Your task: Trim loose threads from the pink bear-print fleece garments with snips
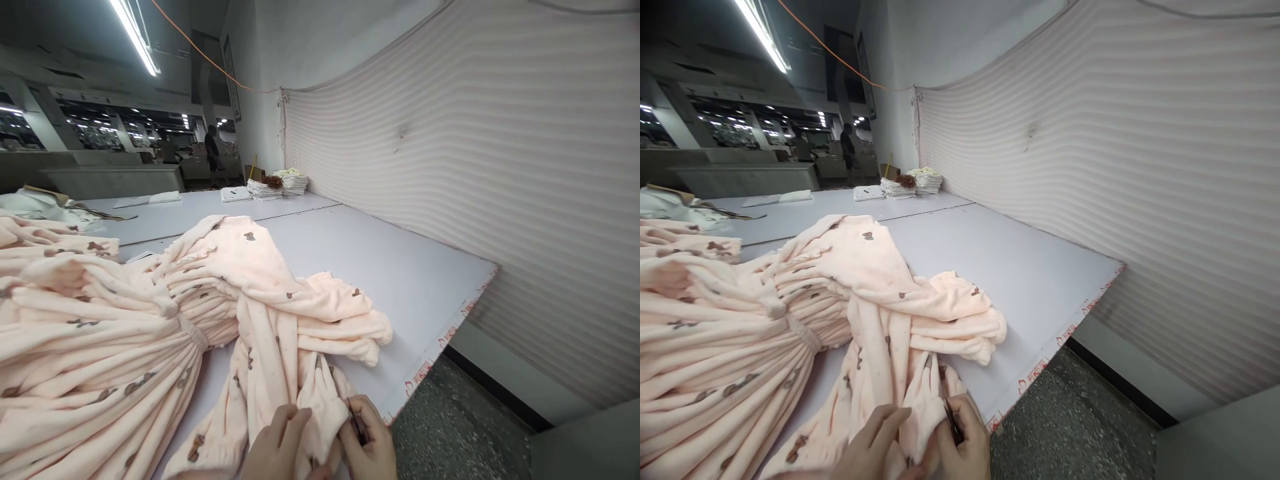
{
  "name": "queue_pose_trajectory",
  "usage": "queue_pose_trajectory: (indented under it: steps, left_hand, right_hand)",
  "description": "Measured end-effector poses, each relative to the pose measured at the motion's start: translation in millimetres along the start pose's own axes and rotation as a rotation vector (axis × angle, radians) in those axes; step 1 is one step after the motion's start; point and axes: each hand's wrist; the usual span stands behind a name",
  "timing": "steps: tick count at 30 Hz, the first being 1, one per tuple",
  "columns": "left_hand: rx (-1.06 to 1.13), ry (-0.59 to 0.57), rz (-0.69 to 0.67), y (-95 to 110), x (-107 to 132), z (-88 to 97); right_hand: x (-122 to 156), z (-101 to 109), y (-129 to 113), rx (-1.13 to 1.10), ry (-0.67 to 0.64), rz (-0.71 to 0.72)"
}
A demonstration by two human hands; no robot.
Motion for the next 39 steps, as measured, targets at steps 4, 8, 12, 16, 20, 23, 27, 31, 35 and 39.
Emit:
queue_pose_trajectory:
  steps: [4, 8, 12, 16, 20, 23, 27, 31, 35, 39]
  left_hand:
    - [0.368, -0.219, 0.267, 11, -18, 7.8]
    - [1.066, -0.526, 0.678, 18, -38, 27.5]
    - [1.343, -0.506, 0.811, 22, -45, 42.3]
    - [1.364, -0.495, 0.840, 23, -43, 43.1]
    - [1.407, -0.570, 0.845, 20, -42, 38.4]
    - [1.400, -0.548, 0.829, 23, -44, 42.5]
    - [1.396, -0.561, 0.803, 29, -43, 51.0]
    - [1.415, -0.589, 0.798, 25, -40, 48.8]
    - [1.414, -0.590, 0.770, 18, -37, 41.6]
    - [1.328, -0.603, 0.766, 13, -37, 36.1]
  right_hand:
    - [-7, 0, -14, 0.223, 0.044, 0.095]
    - [-27, 2, -32, 0.542, 0.014, 0.065]
    - [-35, 8, -44, 0.431, -0.253, -0.002]
    - [-32, 19, -60, 0.287, -0.467, 0.004]
    - [-31, 22, -74, 0.486, -0.534, 0.042]
    - [-30, 19, -73, 0.490, -0.513, 0.053]
    - [-23, 14, -59, 0.396, -0.389, 0.061]
    - [-20, 14, -58, 0.376, -0.358, 0.033]
    - [-28, 19, -68, 0.446, -0.501, 0.007]
    - [-31, 18, -71, 0.460, -0.460, 0.038]
Point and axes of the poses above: each hand's wrist, its own x-axis away from the middle knuckle, its own z-axis out of the back of the hand, y = z × x, and after that the axes turned 5 degrees about z, right-handed
